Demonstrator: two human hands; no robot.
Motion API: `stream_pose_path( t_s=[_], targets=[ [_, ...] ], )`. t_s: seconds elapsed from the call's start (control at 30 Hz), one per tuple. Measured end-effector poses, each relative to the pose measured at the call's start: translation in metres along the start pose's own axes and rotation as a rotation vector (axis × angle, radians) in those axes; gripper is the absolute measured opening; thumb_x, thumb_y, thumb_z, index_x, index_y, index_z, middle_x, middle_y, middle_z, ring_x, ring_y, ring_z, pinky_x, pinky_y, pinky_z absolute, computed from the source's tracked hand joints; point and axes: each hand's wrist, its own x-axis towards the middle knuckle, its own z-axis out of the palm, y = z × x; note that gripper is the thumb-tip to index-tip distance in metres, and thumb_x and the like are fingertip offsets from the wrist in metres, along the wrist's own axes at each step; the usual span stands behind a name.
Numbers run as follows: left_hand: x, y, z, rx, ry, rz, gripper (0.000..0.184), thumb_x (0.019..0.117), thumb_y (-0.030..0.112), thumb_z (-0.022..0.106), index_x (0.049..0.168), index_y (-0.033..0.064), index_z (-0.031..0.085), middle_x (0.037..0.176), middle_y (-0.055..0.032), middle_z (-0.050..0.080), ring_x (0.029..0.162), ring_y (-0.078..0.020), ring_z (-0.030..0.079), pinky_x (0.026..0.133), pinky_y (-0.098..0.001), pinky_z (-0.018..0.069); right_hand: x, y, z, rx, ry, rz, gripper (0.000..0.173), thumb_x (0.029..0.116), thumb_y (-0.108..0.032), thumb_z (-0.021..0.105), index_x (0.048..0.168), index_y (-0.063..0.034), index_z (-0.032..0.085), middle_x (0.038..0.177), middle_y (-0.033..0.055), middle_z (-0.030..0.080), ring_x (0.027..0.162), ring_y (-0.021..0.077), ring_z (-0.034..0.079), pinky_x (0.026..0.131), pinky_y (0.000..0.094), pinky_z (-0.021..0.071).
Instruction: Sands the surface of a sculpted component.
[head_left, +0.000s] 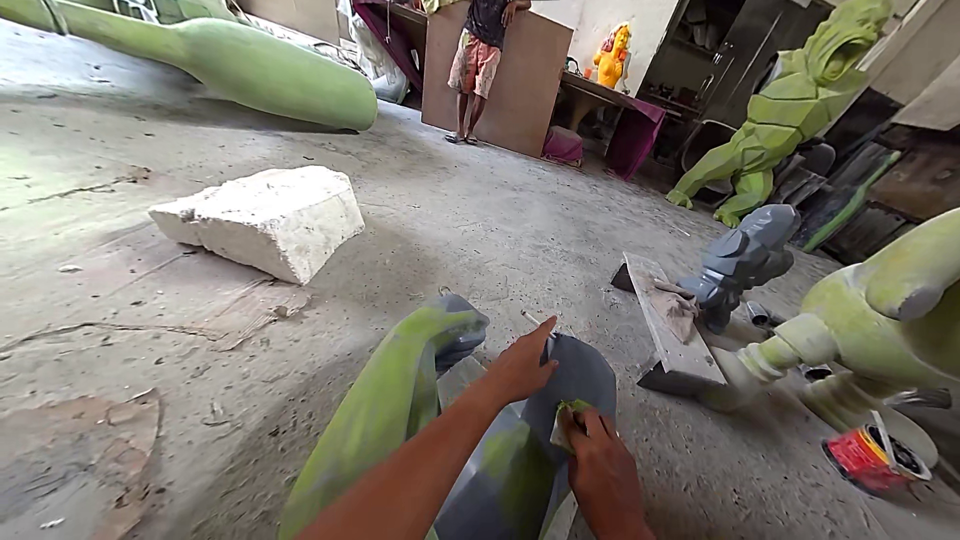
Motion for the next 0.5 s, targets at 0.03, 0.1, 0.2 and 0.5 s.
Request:
stream_pose_path(
  t_s=[0.03,0.1,0.2,0.5],
  targets=[
    [0.001,0.001,0.0,0.015,-0.014,-0.014,0.075,0.0998,0.024,0.066,0.163,0.0159,0.027,0.151,-0.0117,0.053,0.131,-0.0286,0.059,0.108,-0.0534,0.0488,0.0,0.0,0.0,-0.011,-0.004,-0.005,0.043,0.0833,-0.008,0.068,0.124,-0.0218,0.076,0.112,0.0047,0.07,0.098,0.0225,0.068,0.073,0.0356,0.0605],
    [0.001,0.002,0.0,0.037,-0.039,-0.037,0.073,0.0999,0.022,0.065,0.162,0.0159,0.028,0.147,-0.0132,0.056,0.128,-0.0299,0.061,0.107,-0.0536,0.0498,-0.003,0.001,0.002,-0.016,0.005,-0.022,0.042,0.0835,-0.009,0.068,0.123,-0.0211,0.076,0.111,0.0044,0.07,0.097,0.0225,0.068,0.073,0.0353,0.0602],
    [0.002,0.002,0.0,0.043,-0.051,-0.049,0.07,0.1004,0.023,0.065,0.161,0.0142,0.031,0.142,-0.0149,0.059,0.122,-0.0305,0.064,0.104,-0.0531,0.0513,-0.007,0.005,0.004,0.014,0.019,-0.046,0.042,0.0816,-0.01,0.068,0.122,-0.0208,0.076,0.11,0.0039,0.07,0.097,0.0221,0.068,0.074,0.036,0.0601],
    [0.002,-0.002,0.003,-0.003,-0.035,-0.023,0.068,0.0989,0.02,0.067,0.159,0.0122,0.035,0.143,-0.0143,0.059,0.124,-0.0312,0.063,0.104,-0.0556,0.0508,0.027,0.02,-0.018,0.26,0.006,0.166,0.038,0.0921,-0.012,0.056,0.123,-0.0227,0.076,0.114,0.0054,0.069,0.101,0.0214,0.068,0.08,0.041,0.0605]
  ],
)
